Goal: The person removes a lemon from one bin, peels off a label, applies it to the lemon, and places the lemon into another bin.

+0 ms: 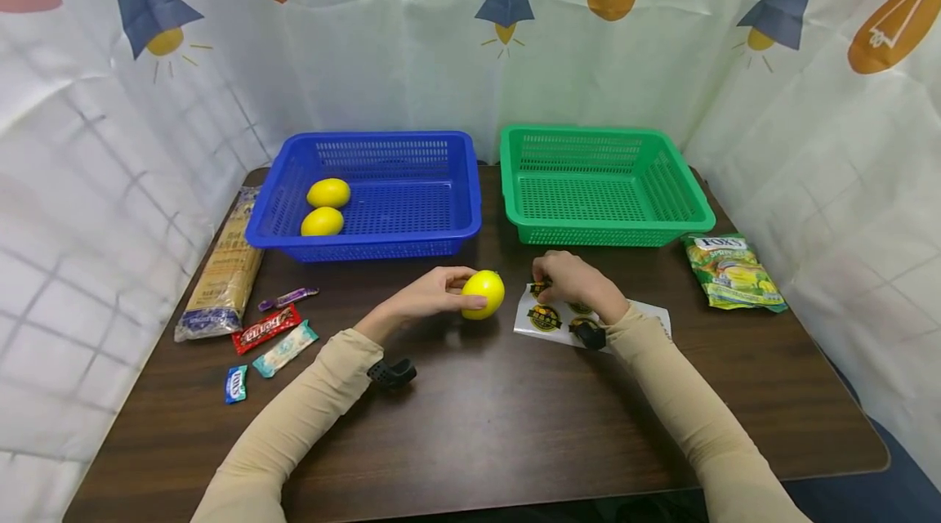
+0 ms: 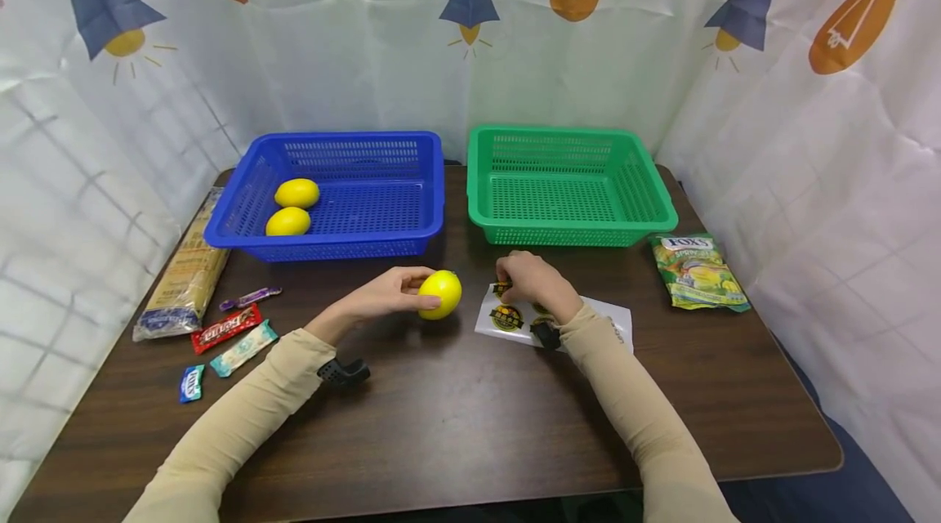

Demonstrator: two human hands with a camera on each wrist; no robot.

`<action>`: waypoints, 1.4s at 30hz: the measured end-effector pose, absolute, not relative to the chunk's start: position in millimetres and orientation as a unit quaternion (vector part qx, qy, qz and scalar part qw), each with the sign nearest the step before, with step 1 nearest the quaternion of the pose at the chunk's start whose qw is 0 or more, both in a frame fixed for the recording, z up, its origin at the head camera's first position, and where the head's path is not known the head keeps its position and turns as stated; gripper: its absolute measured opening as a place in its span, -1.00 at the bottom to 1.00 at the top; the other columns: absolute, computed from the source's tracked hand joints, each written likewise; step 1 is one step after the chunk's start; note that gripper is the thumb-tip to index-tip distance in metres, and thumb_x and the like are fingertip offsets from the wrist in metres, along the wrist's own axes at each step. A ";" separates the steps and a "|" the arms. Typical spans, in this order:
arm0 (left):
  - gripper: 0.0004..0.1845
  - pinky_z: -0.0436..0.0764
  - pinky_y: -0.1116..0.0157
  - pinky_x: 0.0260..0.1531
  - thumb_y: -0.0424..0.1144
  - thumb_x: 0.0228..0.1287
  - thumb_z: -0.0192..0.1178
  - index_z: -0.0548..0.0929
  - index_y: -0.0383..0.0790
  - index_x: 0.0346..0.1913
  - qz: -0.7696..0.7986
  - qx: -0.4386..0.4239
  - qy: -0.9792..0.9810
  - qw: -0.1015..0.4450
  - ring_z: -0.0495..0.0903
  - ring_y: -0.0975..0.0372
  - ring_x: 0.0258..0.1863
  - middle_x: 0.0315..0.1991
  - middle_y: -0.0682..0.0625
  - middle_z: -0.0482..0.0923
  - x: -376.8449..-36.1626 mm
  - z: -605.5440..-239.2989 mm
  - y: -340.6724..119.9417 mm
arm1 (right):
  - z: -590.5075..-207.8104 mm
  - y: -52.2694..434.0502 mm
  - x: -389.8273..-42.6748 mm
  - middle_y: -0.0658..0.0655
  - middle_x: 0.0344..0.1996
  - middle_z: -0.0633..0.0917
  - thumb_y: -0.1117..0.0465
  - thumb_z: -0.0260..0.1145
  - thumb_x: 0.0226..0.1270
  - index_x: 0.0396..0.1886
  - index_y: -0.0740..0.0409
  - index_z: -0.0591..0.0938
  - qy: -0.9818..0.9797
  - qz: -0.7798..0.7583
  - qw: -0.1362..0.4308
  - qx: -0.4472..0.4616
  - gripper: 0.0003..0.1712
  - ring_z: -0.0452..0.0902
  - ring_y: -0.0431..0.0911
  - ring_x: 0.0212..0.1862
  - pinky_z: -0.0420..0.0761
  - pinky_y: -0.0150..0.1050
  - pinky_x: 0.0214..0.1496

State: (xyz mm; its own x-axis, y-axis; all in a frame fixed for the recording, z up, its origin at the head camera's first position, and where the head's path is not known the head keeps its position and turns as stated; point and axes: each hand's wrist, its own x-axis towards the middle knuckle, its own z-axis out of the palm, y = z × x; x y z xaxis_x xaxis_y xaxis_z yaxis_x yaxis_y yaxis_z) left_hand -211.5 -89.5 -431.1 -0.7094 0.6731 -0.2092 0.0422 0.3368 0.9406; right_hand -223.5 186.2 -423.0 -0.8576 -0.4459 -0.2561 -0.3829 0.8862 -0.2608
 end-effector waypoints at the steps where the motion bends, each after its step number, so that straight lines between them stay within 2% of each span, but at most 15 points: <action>1: -0.44 0.57 0.32 0.04 -0.01 0.24 0.33 0.54 -0.18 0.24 0.524 0.234 0.762 0.300 0.60 0.20 -0.03 0.04 -0.10 0.67 -211.7 -431.3 -89.8 | -423.1 186.3 -222.9 0.11 -0.25 0.62 0.17 0.51 0.16 -0.20 0.14 0.62 0.958 -0.106 0.158 -0.213 -0.72 0.44 -0.07 -0.25 0.48 -0.25 -0.21; 6: -0.45 0.56 0.33 0.05 -0.02 0.26 0.32 0.54 -0.20 0.24 0.520 0.240 0.762 0.302 0.60 0.21 -0.04 0.04 -0.12 0.68 -211.1 -433.6 -90.4 | -424.6 187.4 -220.2 0.09 -0.22 0.65 0.15 0.53 0.14 -0.11 0.11 0.56 0.961 -0.126 0.159 -0.188 -0.61 0.49 -0.07 -0.24 0.54 -0.21 -0.18; 9: -0.45 0.57 0.34 0.04 -0.03 0.26 0.32 0.54 -0.20 0.24 0.517 0.242 0.762 0.307 0.60 0.22 -0.03 0.05 -0.11 0.68 -209.5 -435.9 -89.3 | -427.1 186.8 -217.9 0.07 -0.19 0.64 0.08 0.57 0.09 -0.09 0.07 0.57 0.968 -0.113 0.138 -0.178 -0.55 0.50 -0.07 -0.23 0.55 -0.19 -0.21; 16: -0.43 0.58 0.34 0.05 -0.01 0.25 0.33 0.53 -0.18 0.26 0.519 0.243 0.757 0.315 0.61 0.22 -0.02 0.07 -0.09 0.68 -209.7 -442.3 -86.9 | -432.5 184.6 -212.4 0.00 -0.34 0.63 0.01 0.66 -0.09 -0.25 0.02 0.59 0.978 -0.093 0.049 -0.179 -0.52 0.50 -0.10 -0.34 0.45 -0.27 -0.44; 20: -0.43 0.58 0.35 0.04 -0.02 0.24 0.34 0.54 -0.18 0.26 0.522 0.241 0.755 0.315 0.61 0.22 -0.02 0.06 -0.09 0.68 -209.4 -441.7 -86.3 | -433.3 184.7 -211.3 -0.01 -0.42 0.62 0.01 0.68 -0.14 -0.34 0.03 0.57 0.979 -0.100 0.019 -0.175 -0.52 0.48 -0.09 -0.41 0.40 -0.28 -0.50; 26: -0.43 0.59 0.32 0.07 -0.05 0.24 0.34 0.54 -0.17 0.27 0.521 0.240 0.755 0.317 0.62 0.22 -0.01 0.08 -0.09 0.68 -207.4 -439.9 -85.8 | -433.3 187.8 -209.4 -0.03 -0.45 0.62 0.00 0.64 -0.07 -0.35 0.02 0.58 0.976 -0.114 0.008 -0.183 -0.58 0.47 -0.12 -0.43 0.39 -0.30 -0.49; 33: -0.42 0.61 0.30 0.07 -0.05 0.24 0.35 0.53 -0.17 0.28 0.519 0.241 0.759 0.311 0.62 0.21 0.00 0.09 -0.10 0.68 -207.1 -440.1 -85.4 | -432.4 193.2 -214.4 -0.02 -0.43 0.62 -0.04 0.63 -0.07 -0.35 0.00 0.60 0.975 -0.120 0.016 -0.189 -0.58 0.45 -0.13 -0.40 0.40 -0.31 -0.46; 38: -0.38 0.58 0.28 0.14 -0.02 0.23 0.34 0.50 -0.17 0.31 0.514 0.248 0.757 0.317 0.60 0.20 0.05 0.13 -0.09 0.65 -207.9 -441.4 -81.3 | -432.1 196.6 -218.5 0.05 -0.39 0.72 0.14 0.52 0.16 -0.31 0.07 0.67 0.964 -0.157 0.035 -0.212 -0.80 0.55 -0.15 -0.36 0.57 -0.27 -0.33; 42: -0.39 0.53 0.26 0.19 -0.05 0.24 0.32 0.47 -0.13 0.33 0.514 0.249 0.757 0.318 0.56 0.18 0.10 0.16 -0.08 0.61 -208.2 -444.7 -77.8 | -433.7 194.9 -219.6 0.07 -0.33 0.77 0.22 0.45 0.24 -0.25 0.09 0.70 0.961 -0.164 0.034 -0.219 -0.88 0.65 -0.14 -0.28 0.67 -0.21 -0.21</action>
State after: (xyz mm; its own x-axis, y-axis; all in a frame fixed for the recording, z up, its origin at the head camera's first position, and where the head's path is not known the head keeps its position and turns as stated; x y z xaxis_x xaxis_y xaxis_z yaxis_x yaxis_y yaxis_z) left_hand -208.2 -77.8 -444.7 -0.6735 0.7041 -0.2249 0.0505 0.3474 0.9364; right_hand -219.6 194.9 -433.7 -0.9020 -0.4316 0.0074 -0.4095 0.8502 -0.3309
